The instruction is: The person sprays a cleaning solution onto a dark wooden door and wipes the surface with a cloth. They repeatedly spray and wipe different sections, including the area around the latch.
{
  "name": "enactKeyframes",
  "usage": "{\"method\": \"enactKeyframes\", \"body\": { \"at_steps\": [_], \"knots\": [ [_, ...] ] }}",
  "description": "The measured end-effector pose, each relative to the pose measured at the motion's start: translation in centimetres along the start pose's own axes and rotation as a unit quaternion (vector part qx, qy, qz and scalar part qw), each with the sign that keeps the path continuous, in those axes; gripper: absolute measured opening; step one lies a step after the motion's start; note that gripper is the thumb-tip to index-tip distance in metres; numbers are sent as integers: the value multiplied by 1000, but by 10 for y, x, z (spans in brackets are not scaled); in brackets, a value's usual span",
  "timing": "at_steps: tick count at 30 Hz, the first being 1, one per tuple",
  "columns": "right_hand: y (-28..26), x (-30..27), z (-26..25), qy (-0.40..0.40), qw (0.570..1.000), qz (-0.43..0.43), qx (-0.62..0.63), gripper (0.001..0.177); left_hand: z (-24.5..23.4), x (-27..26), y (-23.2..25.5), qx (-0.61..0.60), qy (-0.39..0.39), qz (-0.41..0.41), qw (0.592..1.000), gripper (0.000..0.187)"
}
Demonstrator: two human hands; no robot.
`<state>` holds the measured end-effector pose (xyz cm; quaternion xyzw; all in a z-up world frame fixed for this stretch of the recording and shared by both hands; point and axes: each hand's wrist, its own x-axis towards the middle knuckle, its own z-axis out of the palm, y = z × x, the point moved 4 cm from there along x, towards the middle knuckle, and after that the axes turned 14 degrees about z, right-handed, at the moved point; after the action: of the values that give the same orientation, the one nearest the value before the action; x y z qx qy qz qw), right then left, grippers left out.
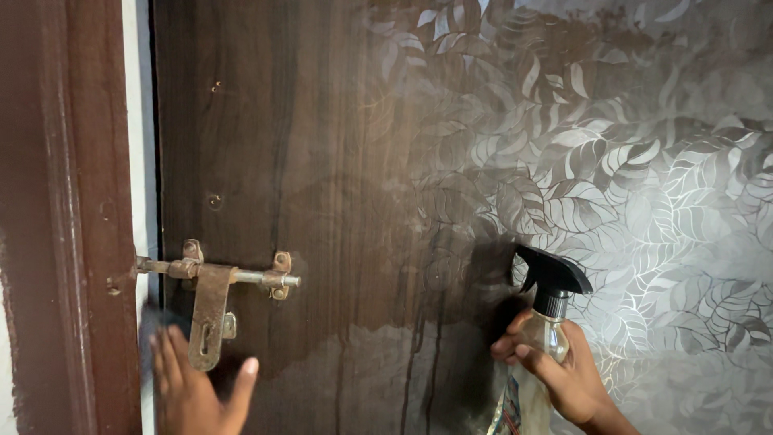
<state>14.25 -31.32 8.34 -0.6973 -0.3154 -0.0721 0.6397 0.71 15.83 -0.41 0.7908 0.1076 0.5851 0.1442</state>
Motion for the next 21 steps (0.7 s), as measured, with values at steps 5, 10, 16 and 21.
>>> {"method": "enactKeyframes", "body": {
  "at_steps": [5,10,16,21],
  "knots": [
    [5,1,0,0,999,23,28,31,-21,32,3,-53,37,100,993,119],
    [1,1,0,3,1000,9,-4,31,-27,35,-1,-60,34,149,986,114],
    [-2,-3,3,-1,999,12,32,29,8,-7,-3,-6,63,65,996,115],
    [-6,-2,5,3,1000,-15,-1,28,42,-56,23,22,-82,-59,995,123]
  ]
}}
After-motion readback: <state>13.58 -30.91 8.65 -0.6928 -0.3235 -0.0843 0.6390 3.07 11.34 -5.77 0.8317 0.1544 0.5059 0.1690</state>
